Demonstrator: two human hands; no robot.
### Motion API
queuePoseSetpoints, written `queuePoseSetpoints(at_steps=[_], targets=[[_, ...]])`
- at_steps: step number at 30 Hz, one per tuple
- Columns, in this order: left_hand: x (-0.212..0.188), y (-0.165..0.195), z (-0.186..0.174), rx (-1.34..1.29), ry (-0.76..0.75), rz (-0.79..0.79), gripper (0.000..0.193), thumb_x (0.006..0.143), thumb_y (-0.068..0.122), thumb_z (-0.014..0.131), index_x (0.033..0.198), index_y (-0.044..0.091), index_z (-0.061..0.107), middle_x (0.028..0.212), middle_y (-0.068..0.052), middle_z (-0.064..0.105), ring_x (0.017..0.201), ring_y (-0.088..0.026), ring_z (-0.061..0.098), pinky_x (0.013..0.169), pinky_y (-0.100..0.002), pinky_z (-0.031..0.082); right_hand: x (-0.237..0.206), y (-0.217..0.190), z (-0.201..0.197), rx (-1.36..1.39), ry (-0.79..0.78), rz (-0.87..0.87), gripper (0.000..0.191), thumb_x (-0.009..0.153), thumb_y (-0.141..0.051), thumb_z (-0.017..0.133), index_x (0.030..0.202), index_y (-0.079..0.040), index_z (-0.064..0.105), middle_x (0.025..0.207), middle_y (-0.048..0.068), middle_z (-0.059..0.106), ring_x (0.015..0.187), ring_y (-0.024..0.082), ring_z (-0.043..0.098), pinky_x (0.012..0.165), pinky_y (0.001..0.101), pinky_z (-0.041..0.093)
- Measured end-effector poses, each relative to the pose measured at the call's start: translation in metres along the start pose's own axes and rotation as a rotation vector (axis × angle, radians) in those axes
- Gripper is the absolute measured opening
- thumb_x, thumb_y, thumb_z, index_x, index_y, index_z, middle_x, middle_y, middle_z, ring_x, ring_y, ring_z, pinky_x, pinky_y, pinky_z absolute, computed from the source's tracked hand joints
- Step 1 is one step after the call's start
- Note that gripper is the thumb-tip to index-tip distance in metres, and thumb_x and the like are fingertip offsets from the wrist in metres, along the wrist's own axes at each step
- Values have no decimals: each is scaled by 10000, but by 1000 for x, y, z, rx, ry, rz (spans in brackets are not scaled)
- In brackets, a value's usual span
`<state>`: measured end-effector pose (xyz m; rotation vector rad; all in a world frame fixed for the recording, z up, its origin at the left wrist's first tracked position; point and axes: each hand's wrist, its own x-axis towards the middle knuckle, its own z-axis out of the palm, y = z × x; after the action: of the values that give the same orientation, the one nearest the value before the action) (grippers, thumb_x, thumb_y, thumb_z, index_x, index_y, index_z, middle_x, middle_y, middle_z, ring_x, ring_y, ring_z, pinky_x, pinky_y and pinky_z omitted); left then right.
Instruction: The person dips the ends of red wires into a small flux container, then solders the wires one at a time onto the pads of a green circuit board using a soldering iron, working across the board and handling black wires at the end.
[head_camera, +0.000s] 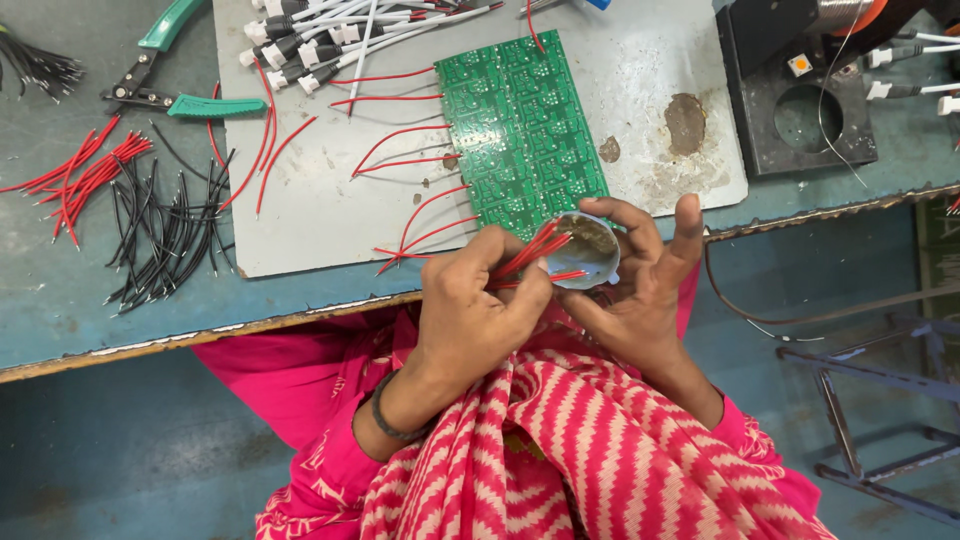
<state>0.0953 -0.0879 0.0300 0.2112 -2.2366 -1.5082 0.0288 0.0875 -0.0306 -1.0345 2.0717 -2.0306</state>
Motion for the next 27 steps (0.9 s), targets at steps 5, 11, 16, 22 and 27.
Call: queuePoseSetpoints(at_steps=[5,11,16,22,27], targets=[[0,1,-1,-16,-12,-9,152,905,128,724,875,8,635,656,-83,650,550,-130,653,518,-312,493,0,-2,2,-18,8,-11,1318,861,167,788,1642,-428,-90,1513,209,428,1213,243,653,962,332,613],[1,-1,2,44,-22,5,157,886,127,725,879,-3,638,676,-126,639,551,-187,646,523,-332,484,-1,-5,6,20,9,-3,1303,877,174,773,1648,-440,-79,1513,208,428,1208,230,647,963,329,609],[1,-3,3,46,-23,33,164,892,130,725,892,1,625,712,-129,647,585,-186,657,537,-327,490,-2,-3,6,42,6,-4,1305,879,181,765,1652,-449,-76,1516,200,425,1223,228,638,973,328,604],[-1,-3,1,24,-17,-2,159,872,122,735,872,1,632,647,-96,630,536,-146,624,517,-316,474,-2,0,1,31,3,10,1318,856,183,774,1642,-441,-80,1529,207,409,1229,244,639,968,340,612],[-1,0,-1,-45,-6,-28,127,913,120,723,908,11,658,669,-70,672,561,-125,675,522,-298,515,-1,-1,1,-4,2,-6,1338,842,176,789,1639,-449,-86,1520,208,416,1240,255,635,978,346,613]])
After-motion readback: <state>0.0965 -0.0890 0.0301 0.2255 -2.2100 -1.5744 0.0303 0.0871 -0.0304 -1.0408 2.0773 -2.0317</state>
